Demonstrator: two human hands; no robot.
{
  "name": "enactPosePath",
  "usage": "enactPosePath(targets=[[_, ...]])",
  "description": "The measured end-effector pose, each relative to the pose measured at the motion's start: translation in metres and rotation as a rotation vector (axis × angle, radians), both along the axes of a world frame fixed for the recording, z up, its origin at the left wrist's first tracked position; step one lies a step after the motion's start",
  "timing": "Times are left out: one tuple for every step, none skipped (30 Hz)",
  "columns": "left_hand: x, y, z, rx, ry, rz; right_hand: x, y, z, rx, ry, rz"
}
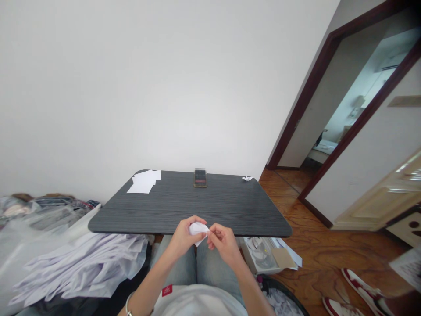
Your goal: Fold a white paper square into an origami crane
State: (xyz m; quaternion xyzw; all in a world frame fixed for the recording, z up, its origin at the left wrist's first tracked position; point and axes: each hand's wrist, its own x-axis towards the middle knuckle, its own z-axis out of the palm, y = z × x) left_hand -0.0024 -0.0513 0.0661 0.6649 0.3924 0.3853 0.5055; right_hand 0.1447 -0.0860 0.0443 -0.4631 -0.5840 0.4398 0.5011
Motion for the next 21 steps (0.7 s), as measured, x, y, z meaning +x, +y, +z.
enactPosePath(targets=[[-0.001, 0.000, -0.001, -0.009, -0.006, -0.006, 0.000, 0.000, 0.000, -0.005, 0.008, 0.005], [-0.001, 0.001, -0.002, -0.021, -0.013, -0.012, 0.000, 0.001, -0.001, -0.012, 0.019, 0.010], [-0.002, 0.002, -0.003, -0.031, -0.025, -0.017, 0.000, 0.001, -0.001, -0.018, 0.030, 0.015], [-0.003, 0.002, -0.004, -0.043, -0.040, -0.019, 0.000, 0.002, -0.001, -0.023, 0.041, 0.017], [-0.004, 0.002, -0.006, -0.050, -0.058, -0.020, 0.000, 0.002, -0.001, -0.028, 0.053, 0.017], [-0.005, 0.003, -0.007, -0.061, -0.081, -0.022, 0.000, 0.003, -0.001, -0.032, 0.066, 0.016], [-0.006, 0.003, -0.008, -0.076, -0.108, -0.029, 0.000, 0.003, -0.001, -0.038, 0.079, 0.015], [-0.006, 0.003, -0.009, -0.093, -0.140, -0.041, 0.001, 0.004, 0.000, -0.043, 0.093, 0.011], [-0.006, 0.004, -0.010, -0.114, -0.176, -0.057, 0.001, 0.004, 0.000, -0.050, 0.107, 0.009], [-0.007, 0.004, -0.010, -0.138, -0.214, -0.075, 0.002, 0.004, 0.000, -0.055, 0.120, 0.005], [-0.007, 0.004, -0.011, -0.162, -0.249, -0.092, 0.002, 0.005, 0.000, -0.059, 0.131, 0.001], [-0.008, 0.004, -0.012, -0.184, -0.279, -0.104, 0.002, 0.005, 0.000, -0.063, 0.141, -0.003], [-0.009, 0.005, -0.012, -0.204, -0.301, -0.112, 0.003, 0.005, 0.000, -0.064, 0.151, -0.006], [-0.010, 0.005, -0.013, -0.222, -0.316, -0.119, 0.003, 0.005, 0.000, -0.065, 0.160, -0.008], [-0.011, 0.005, -0.014, -0.238, -0.325, -0.128, 0.004, 0.006, 0.000, -0.066, 0.171, -0.010], [-0.012, 0.006, -0.014, -0.253, -0.331, -0.138, 0.005, 0.006, 0.000, -0.067, 0.181, -0.013], [-0.013, 0.006, -0.014, -0.265, -0.336, -0.149, 0.005, 0.007, 0.000, -0.068, 0.191, -0.017], [-0.014, 0.006, -0.013, -0.274, -0.341, -0.162, 0.006, 0.007, 0.000, -0.069, 0.200, -0.023], [-0.015, 0.006, -0.012, -0.279, -0.344, -0.176, 0.007, 0.008, 0.000, -0.069, 0.206, -0.028], [-0.016, 0.005, -0.011, -0.278, -0.346, -0.187, 0.008, 0.008, -0.001, -0.070, 0.210, -0.031], [-0.016, 0.005, -0.009, -0.269, -0.347, -0.194, 0.008, 0.009, -0.001, -0.071, 0.213, -0.035]])
